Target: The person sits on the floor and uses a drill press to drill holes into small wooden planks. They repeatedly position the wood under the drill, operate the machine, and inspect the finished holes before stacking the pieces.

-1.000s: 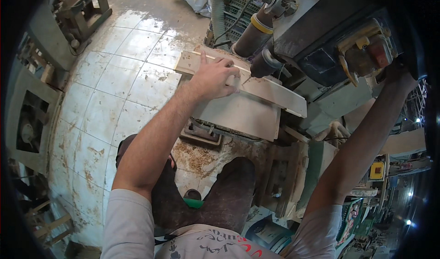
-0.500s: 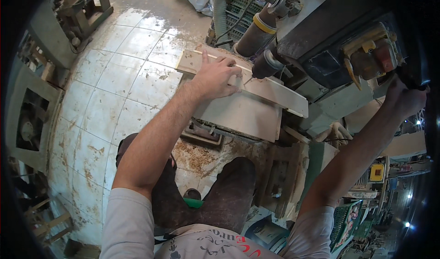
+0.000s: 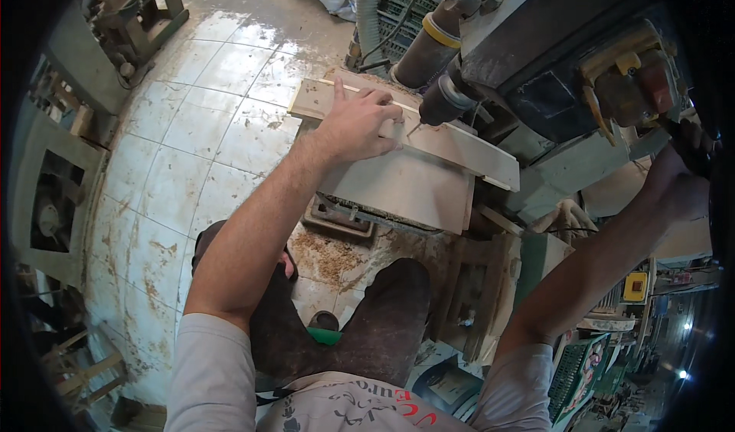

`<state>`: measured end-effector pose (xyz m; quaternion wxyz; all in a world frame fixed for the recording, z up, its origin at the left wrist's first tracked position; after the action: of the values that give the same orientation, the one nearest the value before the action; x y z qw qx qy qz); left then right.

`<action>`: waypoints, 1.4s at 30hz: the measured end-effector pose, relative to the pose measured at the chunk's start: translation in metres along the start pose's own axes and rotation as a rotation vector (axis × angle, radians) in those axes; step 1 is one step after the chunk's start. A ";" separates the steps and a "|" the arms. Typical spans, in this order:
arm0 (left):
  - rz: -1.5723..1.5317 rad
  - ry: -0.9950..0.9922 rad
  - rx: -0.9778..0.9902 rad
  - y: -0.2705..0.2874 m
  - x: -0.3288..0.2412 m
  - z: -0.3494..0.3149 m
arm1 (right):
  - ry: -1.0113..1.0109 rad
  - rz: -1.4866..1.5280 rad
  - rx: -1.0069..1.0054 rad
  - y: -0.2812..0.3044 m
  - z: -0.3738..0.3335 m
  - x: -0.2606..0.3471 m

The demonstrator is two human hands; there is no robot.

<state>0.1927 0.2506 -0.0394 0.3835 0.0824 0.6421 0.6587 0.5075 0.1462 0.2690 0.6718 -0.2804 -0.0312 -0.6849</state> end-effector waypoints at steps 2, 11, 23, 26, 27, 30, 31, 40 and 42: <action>0.015 -0.028 -0.060 -0.005 0.003 0.000 | 0.125 -0.073 -0.239 -0.020 -0.027 0.000; 0.011 -0.037 -0.073 -0.006 0.002 0.001 | 0.001 0.075 -0.118 -0.005 -0.135 0.027; 0.003 -0.028 -0.081 -0.004 0.003 -0.002 | -0.026 0.156 -0.246 0.002 -0.233 -0.005; 0.008 -0.023 -0.085 -0.003 0.003 -0.001 | -0.004 0.055 -0.236 -0.002 -0.220 -0.005; 0.009 -0.017 -0.077 -0.004 0.001 -0.002 | 0.009 0.058 -0.185 -0.005 -0.210 -0.002; -0.015 -0.025 -0.030 -0.003 -0.003 0.002 | 0.024 0.068 -0.011 -0.001 -0.149 0.022; -0.021 -0.026 -0.026 -0.004 -0.004 0.002 | -0.011 0.070 0.065 0.010 -0.113 0.028; -0.024 -0.022 -0.023 0.005 0.003 -0.003 | 0.003 -0.344 0.067 -0.029 0.015 -0.061; -0.031 0.010 0.048 0.021 0.014 -0.014 | -0.006 -0.333 0.071 -0.036 0.016 -0.072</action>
<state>0.1664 0.2506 -0.0283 0.3883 0.0780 0.6608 0.6375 0.4752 0.2208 0.2637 0.5584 -0.2492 -0.1035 -0.7845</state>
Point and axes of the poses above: each hand's wrist, its own z-axis towards the middle knuckle, its own y-axis out of the back of the hand, x = y × z, the point moved 3 cm from there along z, towards the middle knuckle, and after that the axes turned 1 degree about z, right-handed, at the moved point
